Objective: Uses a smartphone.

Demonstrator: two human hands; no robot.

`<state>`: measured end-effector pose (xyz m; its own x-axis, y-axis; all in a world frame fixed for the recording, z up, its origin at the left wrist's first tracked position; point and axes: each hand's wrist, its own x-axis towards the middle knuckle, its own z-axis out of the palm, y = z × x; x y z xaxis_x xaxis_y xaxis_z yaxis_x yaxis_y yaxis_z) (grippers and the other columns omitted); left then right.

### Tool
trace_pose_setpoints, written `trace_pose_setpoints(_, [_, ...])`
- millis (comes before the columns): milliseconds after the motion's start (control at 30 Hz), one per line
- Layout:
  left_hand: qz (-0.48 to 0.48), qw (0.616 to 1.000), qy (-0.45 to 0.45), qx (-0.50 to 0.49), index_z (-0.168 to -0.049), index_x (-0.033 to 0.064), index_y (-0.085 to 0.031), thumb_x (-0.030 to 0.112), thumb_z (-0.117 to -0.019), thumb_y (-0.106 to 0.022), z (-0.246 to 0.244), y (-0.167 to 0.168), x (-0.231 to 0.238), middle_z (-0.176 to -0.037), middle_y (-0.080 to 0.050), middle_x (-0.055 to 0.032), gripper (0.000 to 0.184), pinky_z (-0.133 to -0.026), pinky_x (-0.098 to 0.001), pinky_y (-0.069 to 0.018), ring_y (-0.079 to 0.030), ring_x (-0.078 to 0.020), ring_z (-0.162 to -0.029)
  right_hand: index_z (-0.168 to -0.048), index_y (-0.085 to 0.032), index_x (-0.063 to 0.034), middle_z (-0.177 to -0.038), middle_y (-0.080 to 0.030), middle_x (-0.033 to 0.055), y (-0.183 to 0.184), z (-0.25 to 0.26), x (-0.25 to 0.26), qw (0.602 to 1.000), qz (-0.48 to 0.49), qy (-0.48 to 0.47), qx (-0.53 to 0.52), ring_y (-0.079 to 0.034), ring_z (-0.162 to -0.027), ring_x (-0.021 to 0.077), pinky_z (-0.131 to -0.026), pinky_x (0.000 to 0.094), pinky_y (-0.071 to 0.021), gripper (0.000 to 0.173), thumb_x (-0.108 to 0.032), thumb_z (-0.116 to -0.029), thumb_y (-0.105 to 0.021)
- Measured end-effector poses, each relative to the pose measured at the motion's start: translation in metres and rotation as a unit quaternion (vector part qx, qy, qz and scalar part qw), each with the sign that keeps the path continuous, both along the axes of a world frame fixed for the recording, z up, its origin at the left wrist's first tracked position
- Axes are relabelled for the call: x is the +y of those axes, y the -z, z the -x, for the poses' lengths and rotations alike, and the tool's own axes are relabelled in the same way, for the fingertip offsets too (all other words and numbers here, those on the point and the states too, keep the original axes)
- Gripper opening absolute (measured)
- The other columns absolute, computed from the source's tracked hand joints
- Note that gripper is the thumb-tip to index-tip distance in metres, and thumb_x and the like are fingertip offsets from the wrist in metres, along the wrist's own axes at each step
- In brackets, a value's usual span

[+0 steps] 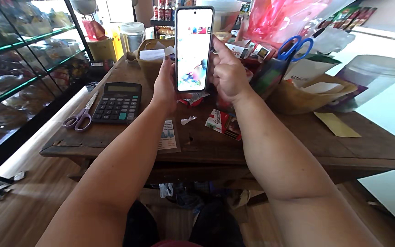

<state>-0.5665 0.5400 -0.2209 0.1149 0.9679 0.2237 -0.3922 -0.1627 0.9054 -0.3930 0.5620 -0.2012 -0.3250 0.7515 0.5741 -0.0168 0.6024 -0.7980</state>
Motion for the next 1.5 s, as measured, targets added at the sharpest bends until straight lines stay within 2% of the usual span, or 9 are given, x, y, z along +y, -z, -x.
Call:
trace_pose_setpoints(367, [0.000,1.000,-0.002,0.000,-0.136,0.0151,-0.054,0.056,-0.1074,-0.002,-0.0003,0.0004,0.0003,-0.117,-0.070,-0.0086,0.072,-0.062,-0.0368,-0.0591,-0.071,-0.0223,-0.094,-0.164,-0.014,-0.0049,-0.145,-0.057,0.0139,0.0000,0.0002,0.0006,1.000,0.001,-0.006,0.002,-0.063,-0.125,0.0194,-0.102,0.0394,-0.0551,0.080,0.004,-0.0865,-0.035])
trace_pose_setpoints(600, [-0.004,1.000,0.004,0.005,-0.138,0.0155,-0.053,0.056,-0.1070,-0.002,0.0004,0.0013,0.0007,-0.121,-0.068,-0.0086,0.073,-0.065,-0.0385,-0.0593,-0.070,-0.0234,-0.098,-0.164,-0.014,-0.0053,-0.147,-0.056,0.0135,0.0004,-0.0007,0.0018,1.000,0.003,0.000,-0.001,-0.061,-0.128,0.0197,-0.103,0.0401,-0.0547,0.081,0.003,-0.0862,-0.036])
trace_pose_setpoints(700, [-0.005,1.000,0.001,0.009,-0.137,0.0159,-0.053,0.056,-0.1071,-0.001,-0.0001,0.0006,-0.0004,-0.117,-0.069,-0.0073,0.072,-0.063,-0.0370,-0.0589,-0.070,-0.0216,-0.095,-0.164,-0.015,-0.0052,-0.148,-0.055,0.0120,0.0001,0.0000,-0.0004,1.000,0.002,0.006,-0.005,-0.060,-0.128,0.0173,-0.102,0.0377,-0.0547,0.080,0.004,-0.0866,-0.035])
trace_pose_setpoints(1100, [-0.004,1.000,0.003,0.000,-0.136,0.0156,-0.054,0.056,-0.1072,-0.002,-0.0002,0.0014,0.0014,-0.115,-0.070,-0.0079,0.072,-0.062,-0.0364,-0.0591,-0.071,-0.0220,-0.093,-0.163,-0.014,-0.0046,-0.145,-0.058,0.0137,0.0005,-0.0006,0.0003,1.000,0.001,-0.009,0.002,-0.064,-0.124,0.0198,-0.101,0.0393,-0.0559,0.079,0.005,-0.0870,-0.034])
trace_pose_setpoints(1367, [-0.002,1.000,0.005,-0.004,-0.136,0.0149,-0.054,0.056,-0.1073,-0.003,0.0001,0.0017,0.0013,-0.116,-0.069,-0.0087,0.072,-0.064,-0.0372,-0.0593,-0.071,-0.0224,-0.094,-0.164,-0.014,-0.0046,-0.146,-0.057,0.0136,0.0002,-0.0007,-0.0001,1.000,0.005,-0.002,0.001,-0.063,-0.126,0.0199,-0.103,0.0393,-0.0550,0.080,0.006,-0.0872,-0.034])
trace_pose_setpoints(1500, [0.000,1.000,0.006,0.001,-0.140,0.0152,-0.052,0.056,-0.1074,-0.003,0.0003,0.0011,0.0008,-0.121,-0.068,-0.0092,0.071,-0.066,-0.0381,-0.0597,-0.070,-0.0229,-0.098,-0.164,-0.012,-0.0043,-0.147,-0.056,0.0140,0.0001,-0.0007,0.0003,1.000,0.007,-0.007,0.001,-0.062,-0.126,0.0201,-0.103,0.0393,-0.0550,0.080,0.006,-0.0872,-0.034])
